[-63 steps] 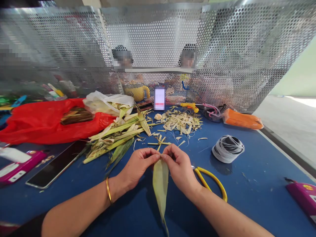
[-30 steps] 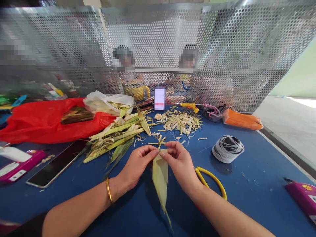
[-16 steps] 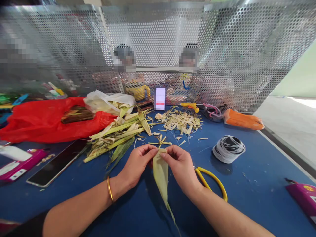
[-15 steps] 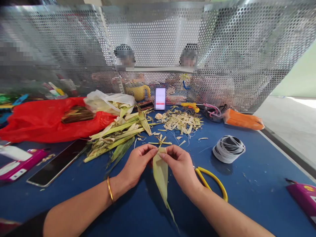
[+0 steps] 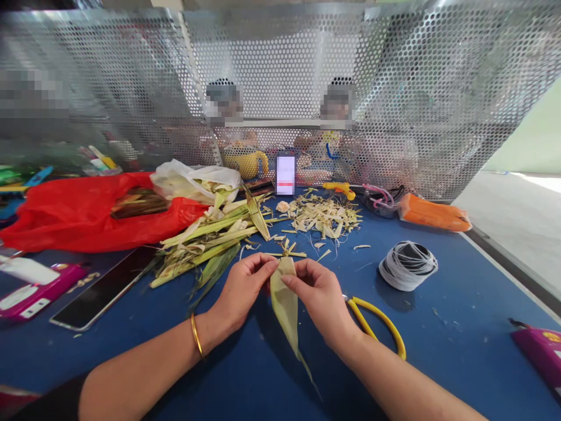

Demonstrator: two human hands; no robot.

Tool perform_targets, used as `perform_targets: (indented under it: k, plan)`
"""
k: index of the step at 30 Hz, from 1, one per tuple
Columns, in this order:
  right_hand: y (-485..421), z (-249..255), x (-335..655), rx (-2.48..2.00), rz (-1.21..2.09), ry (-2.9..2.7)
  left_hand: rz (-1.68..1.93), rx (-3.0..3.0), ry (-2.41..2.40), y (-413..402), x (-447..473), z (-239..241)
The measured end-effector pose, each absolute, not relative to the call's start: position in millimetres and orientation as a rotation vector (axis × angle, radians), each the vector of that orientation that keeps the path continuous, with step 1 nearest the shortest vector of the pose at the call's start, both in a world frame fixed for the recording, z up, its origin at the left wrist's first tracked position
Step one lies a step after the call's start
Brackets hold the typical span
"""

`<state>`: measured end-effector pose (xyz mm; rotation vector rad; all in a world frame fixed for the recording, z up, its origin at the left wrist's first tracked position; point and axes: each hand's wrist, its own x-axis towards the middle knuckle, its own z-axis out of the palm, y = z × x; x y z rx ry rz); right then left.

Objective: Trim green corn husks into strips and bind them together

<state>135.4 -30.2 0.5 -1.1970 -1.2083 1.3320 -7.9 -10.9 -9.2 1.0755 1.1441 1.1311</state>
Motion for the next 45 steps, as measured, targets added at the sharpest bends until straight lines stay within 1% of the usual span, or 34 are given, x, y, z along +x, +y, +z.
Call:
perform_targets:
  k: [2, 11, 14, 20, 27, 30, 34, 36, 43, 45]
  plan:
    - [-30.8, -0.9, 135.4, -1.232, 1.369, -1.203, 1.136, 1.092, 1.157, -11.0, -8.4, -8.1]
    - [-30.8, -4.4, 136.5, -1.243, 1.274, -1.168, 1.009, 1.036, 0.937, -18.5, -3.4, -6.3]
    - [-31.5, -4.5, 135.8, -1.239, 1.246, -1.177, 1.023, 1.048, 0.961, -20.1, -1.0, -8.2]
    - [-34.6, -1.9, 134.6, -1.259, 1.044, -1.277, 1.051, 1.068, 1.043, -21.2, 0.0, -10.3]
    - [-33.9, -4.0, 135.2, -1.239, 0.997, -1.343, 1.036, 1.081, 1.1, -21.7, -0.4, -11.1]
    - [-33.1, -3.7, 134.4, -1.203, 1.093, -1.305, 1.083, 1.156, 1.134, -19.5, -1.8, -13.9]
    - [-33.3, -3.1, 132.6, -1.184, 1.365, -1.195, 1.16, 1.307, 1.184, -16.6, -4.8, -15.9]
    - [-33.6, -3.8, 132.4, -1.207, 1.381, -1.205, 1.176, 1.341, 1.204, -16.0, -5.7, -16.2]
    - [-36.1, -6.6, 134.5, -1.291, 1.048, -1.379, 1.177, 1.27, 1.169, -17.3, -3.1, -19.2]
    - [-36.4, -6.4, 134.3, -1.276, 1.011, -1.407, 1.173, 1.243, 1.187, -16.8, -3.1, -19.5]
